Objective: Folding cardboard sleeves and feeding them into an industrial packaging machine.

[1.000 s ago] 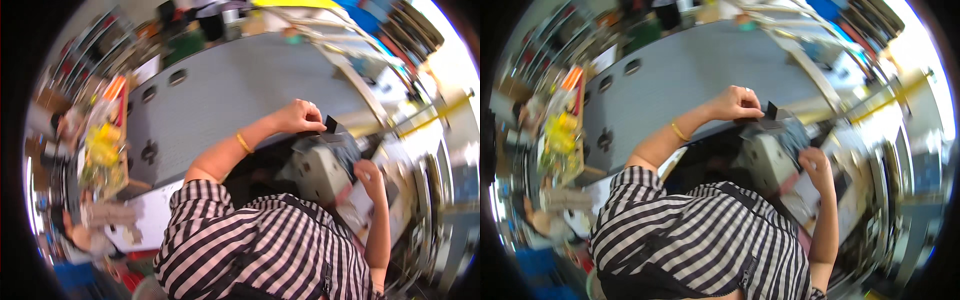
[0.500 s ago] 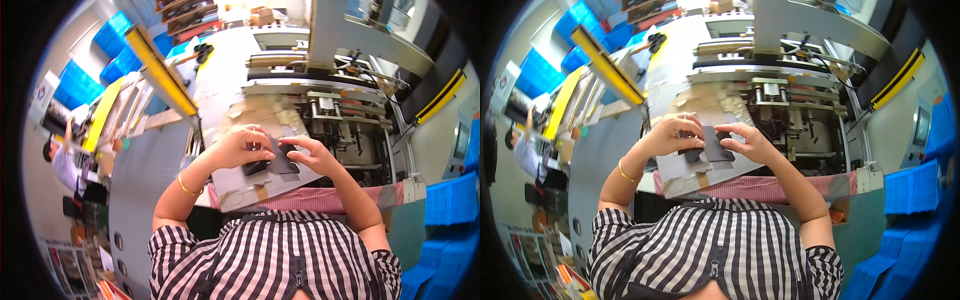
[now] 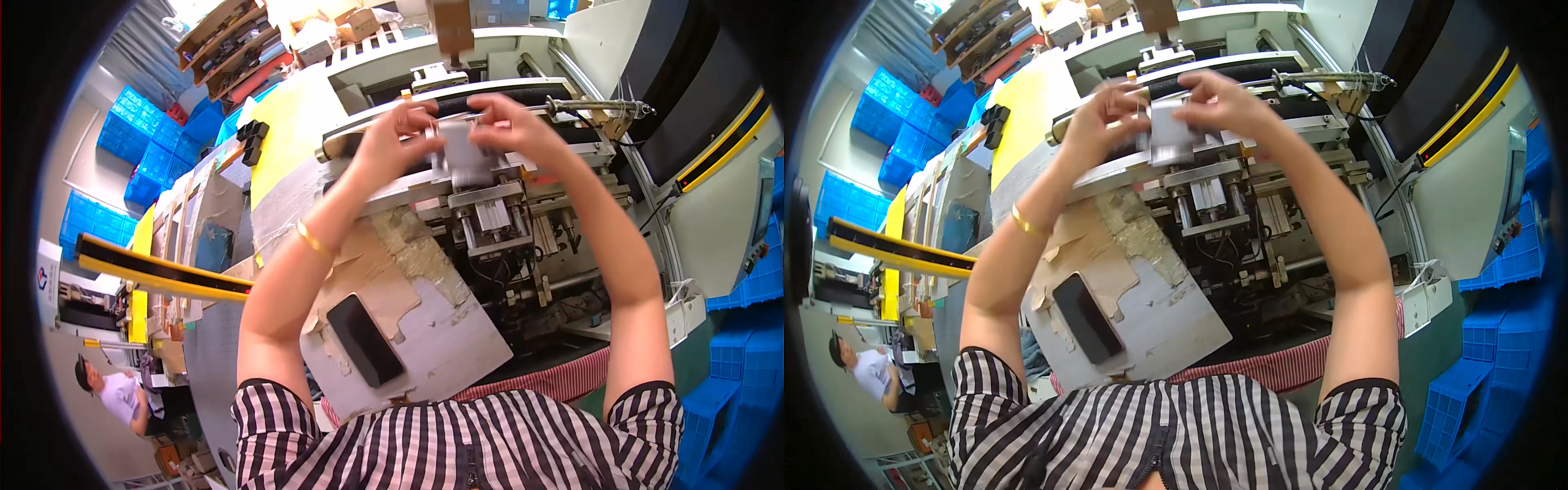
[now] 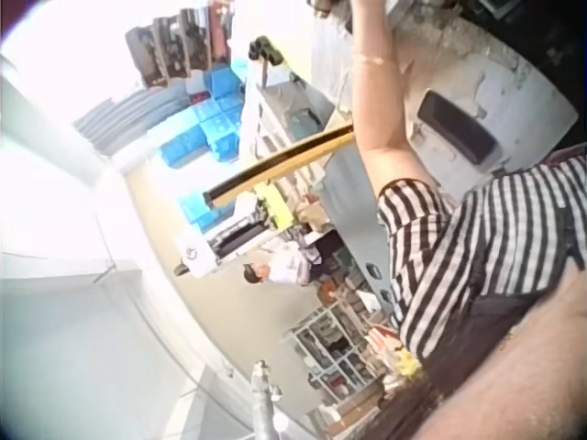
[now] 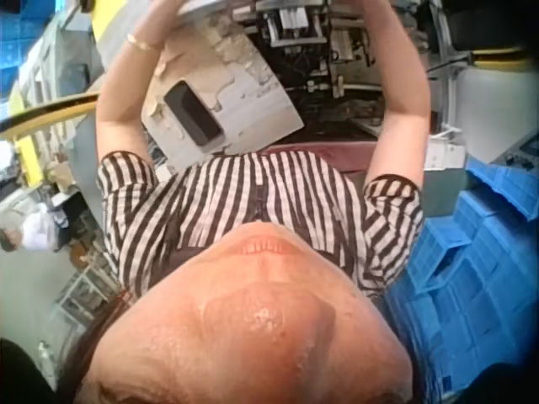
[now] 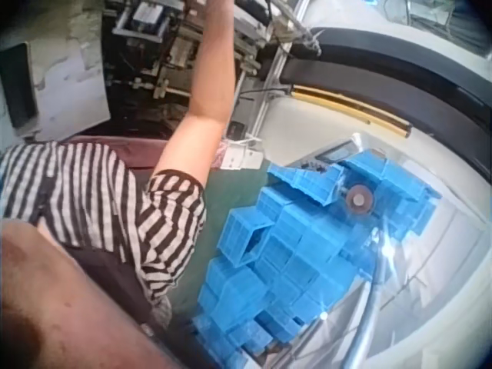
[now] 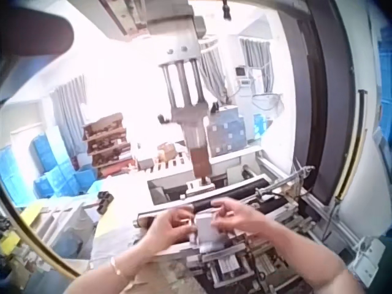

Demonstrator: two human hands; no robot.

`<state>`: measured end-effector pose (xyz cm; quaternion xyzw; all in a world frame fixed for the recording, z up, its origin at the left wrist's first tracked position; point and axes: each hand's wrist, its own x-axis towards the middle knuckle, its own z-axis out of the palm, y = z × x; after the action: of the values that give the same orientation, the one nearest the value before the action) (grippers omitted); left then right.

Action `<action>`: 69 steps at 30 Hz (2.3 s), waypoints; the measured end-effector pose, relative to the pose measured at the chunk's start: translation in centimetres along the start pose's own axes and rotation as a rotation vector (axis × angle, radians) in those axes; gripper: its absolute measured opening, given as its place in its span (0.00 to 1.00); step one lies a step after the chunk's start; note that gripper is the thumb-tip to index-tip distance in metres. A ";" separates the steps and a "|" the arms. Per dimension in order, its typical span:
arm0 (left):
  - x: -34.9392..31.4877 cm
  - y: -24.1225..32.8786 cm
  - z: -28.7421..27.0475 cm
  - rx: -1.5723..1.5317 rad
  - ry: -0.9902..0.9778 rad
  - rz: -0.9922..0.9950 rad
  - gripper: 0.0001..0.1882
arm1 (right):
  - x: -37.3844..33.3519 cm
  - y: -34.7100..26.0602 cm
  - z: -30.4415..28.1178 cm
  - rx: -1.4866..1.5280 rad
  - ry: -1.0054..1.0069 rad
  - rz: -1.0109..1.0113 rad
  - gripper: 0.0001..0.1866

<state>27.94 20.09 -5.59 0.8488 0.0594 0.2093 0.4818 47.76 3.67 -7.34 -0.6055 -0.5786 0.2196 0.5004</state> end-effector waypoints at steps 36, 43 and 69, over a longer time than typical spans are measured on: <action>-108.5 0.5 5.4 1.178 1.434 -1.791 0.14 | -13.0 -17.3 49.2 -0.241 -0.547 -0.066 0.13; -111.4 6.0 8.0 1.035 1.274 -2.127 0.27 | -9.8 -16.1 55.0 -0.939 -0.704 -0.208 0.26; -44.9 16.1 -4.3 0.487 -0.030 0.012 0.06 | -18.6 -20.6 28.6 -0.080 -0.528 -0.406 0.23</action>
<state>-16.12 1.35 -3.49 0.9433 0.0958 0.1789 0.2626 9.35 -6.85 -6.96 -0.4193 -0.8051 0.2420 0.3427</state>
